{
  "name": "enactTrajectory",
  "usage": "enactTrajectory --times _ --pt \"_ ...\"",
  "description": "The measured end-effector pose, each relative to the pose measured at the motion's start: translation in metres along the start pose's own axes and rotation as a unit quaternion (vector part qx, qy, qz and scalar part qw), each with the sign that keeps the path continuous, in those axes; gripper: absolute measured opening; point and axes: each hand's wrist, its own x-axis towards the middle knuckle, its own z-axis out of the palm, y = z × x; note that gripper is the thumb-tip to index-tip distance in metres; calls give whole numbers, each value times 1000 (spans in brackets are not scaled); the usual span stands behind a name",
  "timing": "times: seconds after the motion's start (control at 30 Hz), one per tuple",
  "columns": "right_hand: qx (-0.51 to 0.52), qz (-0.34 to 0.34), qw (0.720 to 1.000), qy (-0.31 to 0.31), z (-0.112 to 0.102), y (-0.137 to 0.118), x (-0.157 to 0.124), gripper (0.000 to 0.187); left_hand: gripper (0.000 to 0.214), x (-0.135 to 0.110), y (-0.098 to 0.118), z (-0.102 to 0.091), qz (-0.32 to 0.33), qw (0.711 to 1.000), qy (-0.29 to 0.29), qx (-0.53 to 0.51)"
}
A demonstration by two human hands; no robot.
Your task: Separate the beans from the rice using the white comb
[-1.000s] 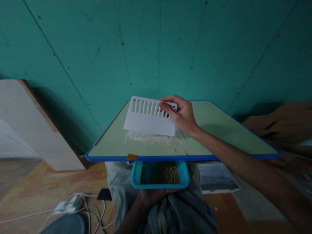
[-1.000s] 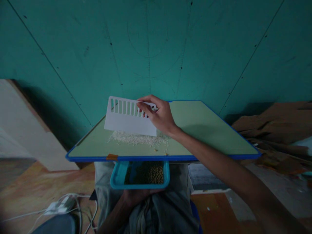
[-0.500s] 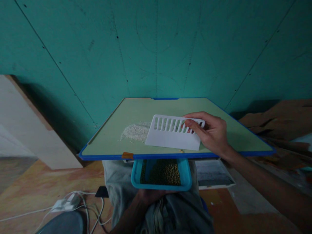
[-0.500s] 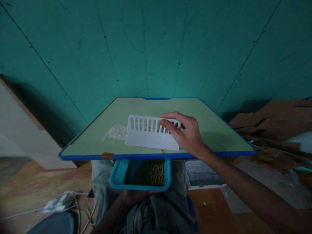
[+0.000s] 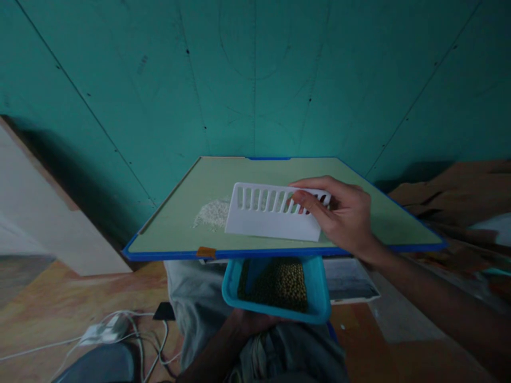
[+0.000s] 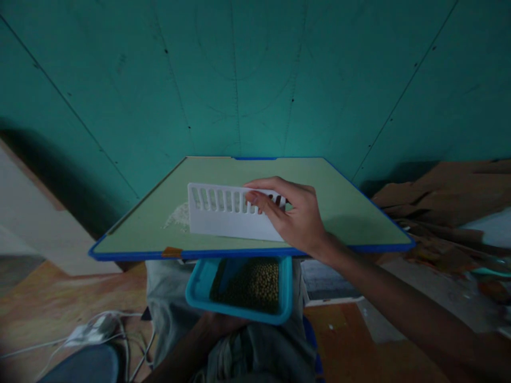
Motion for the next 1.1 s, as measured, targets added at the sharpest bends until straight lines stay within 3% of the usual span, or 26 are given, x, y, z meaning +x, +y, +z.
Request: enactTrajectory --times 0.23,0.43,0.73,0.9,1.1 --pt "95 -11 991 -98 45 1 13 17 55 -7 15 -2 49 998 -29 -30" --pt "114 3 988 -100 70 21 32 24 68 -13 24 -5 67 995 -63 -50" --pt "149 -24 983 -106 96 44 90 26 59 -15 25 -2 85 994 -65 -20" --pt "172 20 981 -92 111 59 85 30 59 -16 24 -4 101 994 -29 0" --pt "232 50 965 -115 106 47 73 31 72 -17 28 8 89 996 9 12"
